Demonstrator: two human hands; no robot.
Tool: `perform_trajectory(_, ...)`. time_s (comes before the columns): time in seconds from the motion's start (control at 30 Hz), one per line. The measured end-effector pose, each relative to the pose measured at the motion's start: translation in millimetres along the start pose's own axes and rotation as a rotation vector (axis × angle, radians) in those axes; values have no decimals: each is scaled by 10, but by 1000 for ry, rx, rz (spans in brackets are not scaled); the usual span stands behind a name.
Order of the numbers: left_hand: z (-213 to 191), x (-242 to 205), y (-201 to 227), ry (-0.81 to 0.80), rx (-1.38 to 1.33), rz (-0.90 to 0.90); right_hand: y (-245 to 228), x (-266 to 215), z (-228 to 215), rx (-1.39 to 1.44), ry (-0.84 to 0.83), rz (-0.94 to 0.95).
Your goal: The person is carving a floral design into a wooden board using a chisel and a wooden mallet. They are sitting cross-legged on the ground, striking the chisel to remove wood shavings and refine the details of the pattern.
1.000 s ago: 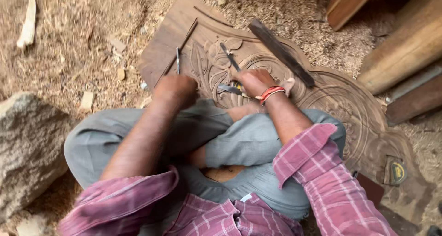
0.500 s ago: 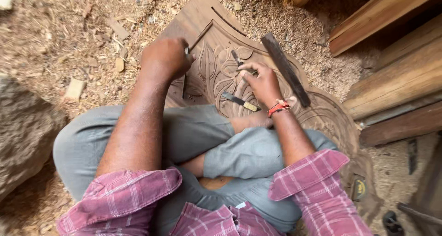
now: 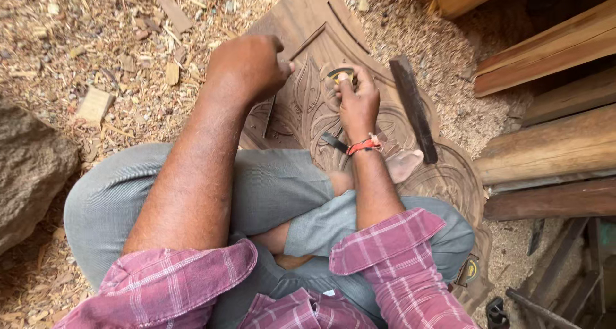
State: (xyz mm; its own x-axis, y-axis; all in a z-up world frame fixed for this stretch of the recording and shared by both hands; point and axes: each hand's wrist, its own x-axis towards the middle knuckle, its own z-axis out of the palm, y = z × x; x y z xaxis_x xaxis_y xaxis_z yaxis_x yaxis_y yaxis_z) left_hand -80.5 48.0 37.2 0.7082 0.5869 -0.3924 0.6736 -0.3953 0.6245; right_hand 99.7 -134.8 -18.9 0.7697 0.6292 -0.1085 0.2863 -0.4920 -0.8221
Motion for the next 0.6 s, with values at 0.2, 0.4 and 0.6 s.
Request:
perform_trajectory(0.2,57,16,-18,5,29,17,-39,-81,87,-253,33,-280)
perform_trajectory(0.4,90,1,-38,39,29,65,194,-102,106,-453,78,-203)
perform_trajectory(0.6,94,4,-33,17,58,70,156,-150,146,-498,14,-186)
